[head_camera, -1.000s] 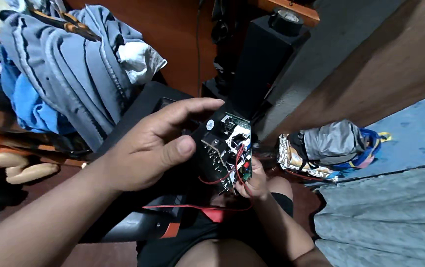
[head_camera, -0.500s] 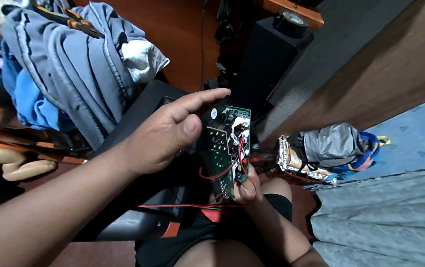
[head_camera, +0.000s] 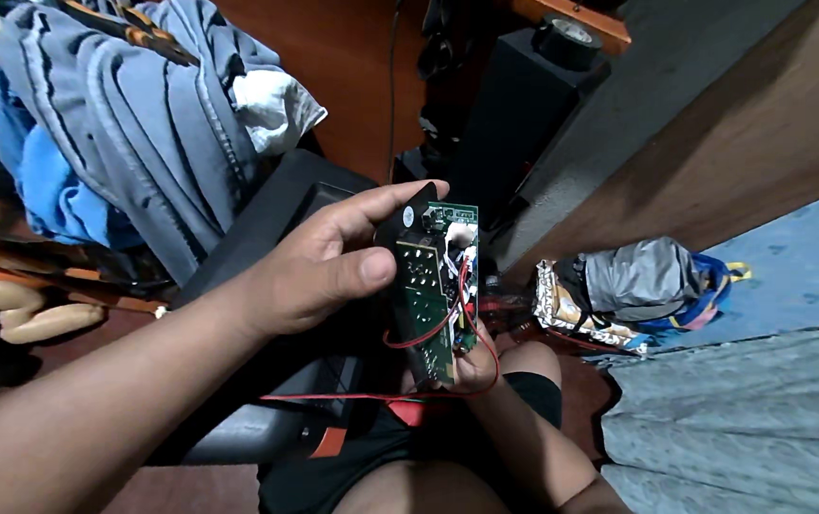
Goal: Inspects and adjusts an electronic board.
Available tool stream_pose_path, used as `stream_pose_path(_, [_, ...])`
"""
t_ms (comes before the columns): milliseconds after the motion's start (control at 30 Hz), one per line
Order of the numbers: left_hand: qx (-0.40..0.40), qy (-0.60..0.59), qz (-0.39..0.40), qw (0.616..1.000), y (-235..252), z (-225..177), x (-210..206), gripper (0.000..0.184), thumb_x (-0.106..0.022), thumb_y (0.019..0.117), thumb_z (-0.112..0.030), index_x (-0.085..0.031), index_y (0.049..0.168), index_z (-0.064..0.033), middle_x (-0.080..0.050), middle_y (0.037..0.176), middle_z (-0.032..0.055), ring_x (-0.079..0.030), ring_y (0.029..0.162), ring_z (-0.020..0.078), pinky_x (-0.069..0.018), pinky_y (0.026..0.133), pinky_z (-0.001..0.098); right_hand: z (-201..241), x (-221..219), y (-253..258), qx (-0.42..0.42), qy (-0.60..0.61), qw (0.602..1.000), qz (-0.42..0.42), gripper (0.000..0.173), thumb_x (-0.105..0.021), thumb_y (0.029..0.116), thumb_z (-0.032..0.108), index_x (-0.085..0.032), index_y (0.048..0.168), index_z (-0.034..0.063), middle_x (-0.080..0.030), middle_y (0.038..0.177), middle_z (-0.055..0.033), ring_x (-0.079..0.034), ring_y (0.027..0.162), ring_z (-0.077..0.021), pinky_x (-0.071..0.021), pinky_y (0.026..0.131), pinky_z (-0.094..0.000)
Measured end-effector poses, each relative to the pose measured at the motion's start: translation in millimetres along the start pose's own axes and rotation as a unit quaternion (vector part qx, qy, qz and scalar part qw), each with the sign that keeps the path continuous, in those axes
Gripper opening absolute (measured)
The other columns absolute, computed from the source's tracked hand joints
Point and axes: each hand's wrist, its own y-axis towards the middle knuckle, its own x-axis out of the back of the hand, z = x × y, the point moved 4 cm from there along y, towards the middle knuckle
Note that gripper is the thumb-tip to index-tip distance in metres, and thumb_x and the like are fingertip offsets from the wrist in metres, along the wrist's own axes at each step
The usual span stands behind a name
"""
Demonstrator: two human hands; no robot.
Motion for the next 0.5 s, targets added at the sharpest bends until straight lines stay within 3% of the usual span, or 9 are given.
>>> stream_pose_path(200, [0.005, -0.079, -0.011, 0.997, -1.1, 6.3, 0.4, 0.071, -0.068, 0.0959, -0.051, -0.046, 0.150, -0.0107, -0.069, 0.125, 0.0018, -0.069, 0.110, 0.0121, -0.0607, 0.089, 0.0276, -10.6, 9.3, -9.2, -0.033, 0.024, 0.999, -0.003, 0.018, -0.054, 0.1050, 0.012, -0.068, 0.112, 0.0047, -0.074, 0.093, -0.0094, -0.072, 0.074, -0.0164, -0.0614, 0.067, -0.0351])
stream_pose_path(267, [0.004, -0.110, -0.008, 0.994, -2.2, 10.1, 4.3, 0.065, -0.065, 0.0990, -0.048, -0.047, 0.149, -0.0111, -0.067, 0.129, 0.0042, -0.067, 0.115, 0.0148, -0.0595, 0.095, 0.0315, -2.2, -4.2, -7.9, -0.031, 0.003, 0.999, -0.006, 0.017, -0.055, 0.1040, 0.012, -0.070, 0.110, 0.0074, -0.074, 0.093, -0.0062, -0.071, 0.071, -0.0129, -0.0606, 0.063, -0.0313])
stream_pose_path(367, [-0.016, -0.126, -0.009, 0.992, -3.9, 11.9, 6.9, 0.053, -0.058, 0.1023, -0.049, -0.056, 0.144, -0.0170, -0.069, 0.126, 0.0010, -0.067, 0.113, 0.0122, -0.0589, 0.095, 0.0304, 20.4, -37.3, -2.9, -0.033, -0.027, 0.999, -0.020, 0.012, -0.066, 0.0979, 0.011, -0.077, 0.101, 0.0142, -0.076, 0.088, -0.0002, -0.071, 0.069, -0.0069, -0.0604, 0.062, -0.0256])
stream_pose_path(500, [-0.008, -0.143, -0.046, 0.989, -5.3, 10.3, 4.5, 0.049, -0.054, 0.1008, -0.057, -0.064, 0.134, -0.0224, -0.072, 0.121, -0.0025, -0.068, 0.112, 0.0101, -0.0586, 0.096, 0.0313, 22.5, -35.7, -2.8, -0.006, -0.098, 0.995, 0.029, 0.015, -0.065, 0.0989, 0.011, -0.076, 0.107, 0.0160, -0.075, 0.094, 0.0061, -0.068, 0.079, -0.0001, -0.0585, 0.071, -0.0212])
